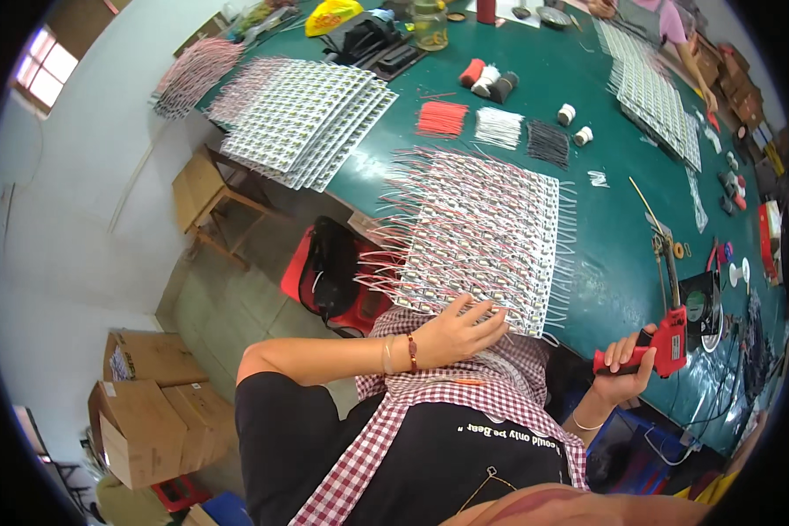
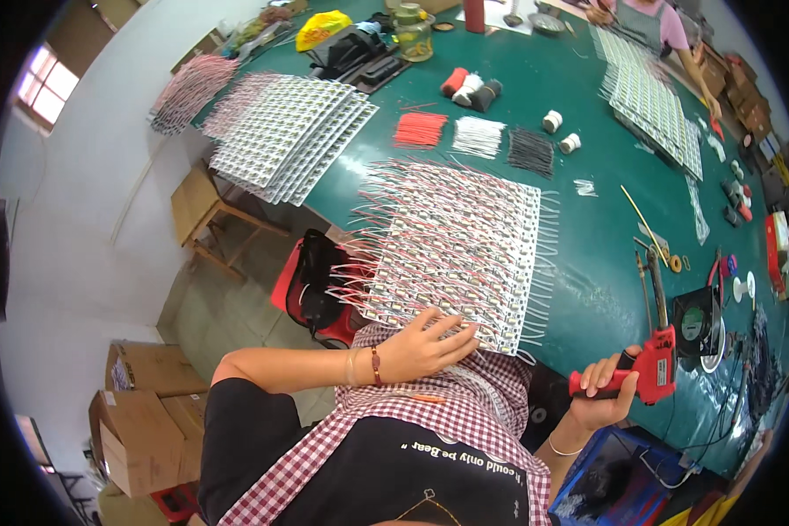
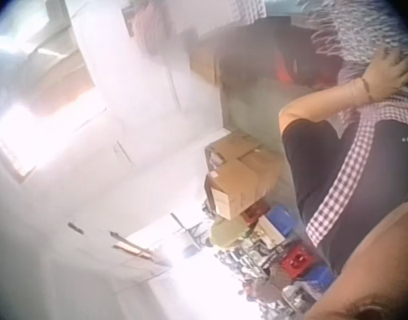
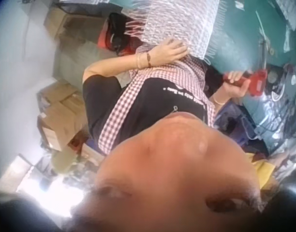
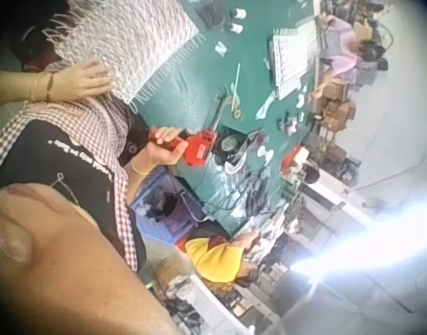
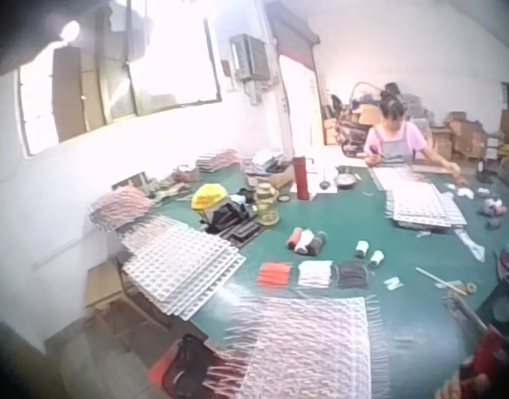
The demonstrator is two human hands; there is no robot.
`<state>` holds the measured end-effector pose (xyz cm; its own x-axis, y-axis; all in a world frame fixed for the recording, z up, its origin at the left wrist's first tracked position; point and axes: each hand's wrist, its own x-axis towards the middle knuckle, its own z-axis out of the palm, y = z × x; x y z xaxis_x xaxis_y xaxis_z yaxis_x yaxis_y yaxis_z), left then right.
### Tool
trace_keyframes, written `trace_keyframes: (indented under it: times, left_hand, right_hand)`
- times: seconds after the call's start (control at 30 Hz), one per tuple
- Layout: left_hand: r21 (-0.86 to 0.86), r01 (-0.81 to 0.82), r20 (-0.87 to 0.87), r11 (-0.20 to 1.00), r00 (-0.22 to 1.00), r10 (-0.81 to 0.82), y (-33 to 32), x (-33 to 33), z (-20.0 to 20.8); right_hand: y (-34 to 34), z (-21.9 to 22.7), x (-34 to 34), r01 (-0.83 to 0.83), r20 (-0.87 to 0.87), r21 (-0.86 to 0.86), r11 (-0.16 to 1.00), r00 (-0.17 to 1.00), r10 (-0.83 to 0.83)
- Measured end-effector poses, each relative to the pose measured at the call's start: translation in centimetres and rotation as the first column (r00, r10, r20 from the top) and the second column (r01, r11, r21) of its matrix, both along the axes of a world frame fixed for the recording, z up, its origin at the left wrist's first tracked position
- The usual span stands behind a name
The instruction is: The person uses a red soldering gun to attach red and white wires to a large LED panel. They work systematically across the board, soldering individual connection points. After finishing one panel, they place it on a stack of completed boards and pick up a new panel to continue the process.
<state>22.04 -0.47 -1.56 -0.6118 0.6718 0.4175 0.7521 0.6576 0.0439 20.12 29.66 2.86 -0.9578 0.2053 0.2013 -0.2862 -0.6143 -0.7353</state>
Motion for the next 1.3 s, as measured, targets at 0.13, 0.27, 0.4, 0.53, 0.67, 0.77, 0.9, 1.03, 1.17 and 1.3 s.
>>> trace_keyframes:
  times: [0.13,0.27,0.4,0.53,0.67,0.77,0.9,1.03,1.17,1.3]
  left_hand:
    - [0.002,0.055,-0.009,0.998,0.998,-0.055,-4.4,1.4,-0.9]
    - [0.194,-0.399,0.006,0.896,0.914,0.406,-9.2,6.7,-2.6]
    - [0.777,-0.613,0.630,-0.147,0.747,0.211,-7.0,9.0,-9.7]
    - [0.569,-0.700,0.258,-0.432,0.651,-0.714,-8.3,3.7,-6.7]
    - [0.515,-0.726,0.290,-0.456,0.648,-0.704,-7.2,2.2,-5.2]
    - [0.545,-0.713,0.308,-0.441,0.659,-0.686,-7.5,4.3,-2.6]
    - [0.607,-0.632,0.328,-0.481,0.751,-0.573,-10.1,6.9,1.9]
    - [0.649,-0.488,0.272,-0.584,0.865,-0.421,-14.7,7.0,7.5]
    - [0.695,-0.397,0.254,-0.600,0.915,-0.312,-20.6,4.3,11.1]
    - [0.879,-0.195,0.173,-0.435,0.981,-0.089,-32.7,-3.8,11.9]
  right_hand:
    - [0.7,-1.6,0.3,-0.005,0.009,-0.035,0.999,1.000,0.005]
    - [0.4,-1.7,1.2,0.031,0.021,-0.024,0.999,0.999,-0.030]
    - [-0.2,-1.3,0.9,0.005,0.034,-0.031,1.000,0.999,-0.004]
    - [-0.9,-0.4,0.4,-0.045,0.016,-0.008,0.999,0.999,0.045]
    - [-2.0,0.0,0.2,-0.114,-0.010,0.028,0.993,0.993,0.114]
    - [-2.4,0.0,0.1,-0.112,-0.027,0.041,0.993,0.993,0.113]
    - [-2.6,0.0,-0.1,-0.065,0.019,0.065,0.996,0.998,0.064]
    - [-3.2,0.9,-0.8,-0.033,0.044,0.084,0.996,0.999,0.029]
    - [-3.5,2.0,-2.1,-0.015,0.025,0.119,0.993,1.000,0.012]
    - [-4.4,3.4,-3.9,0.001,0.015,0.150,0.989,1.000,-0.003]
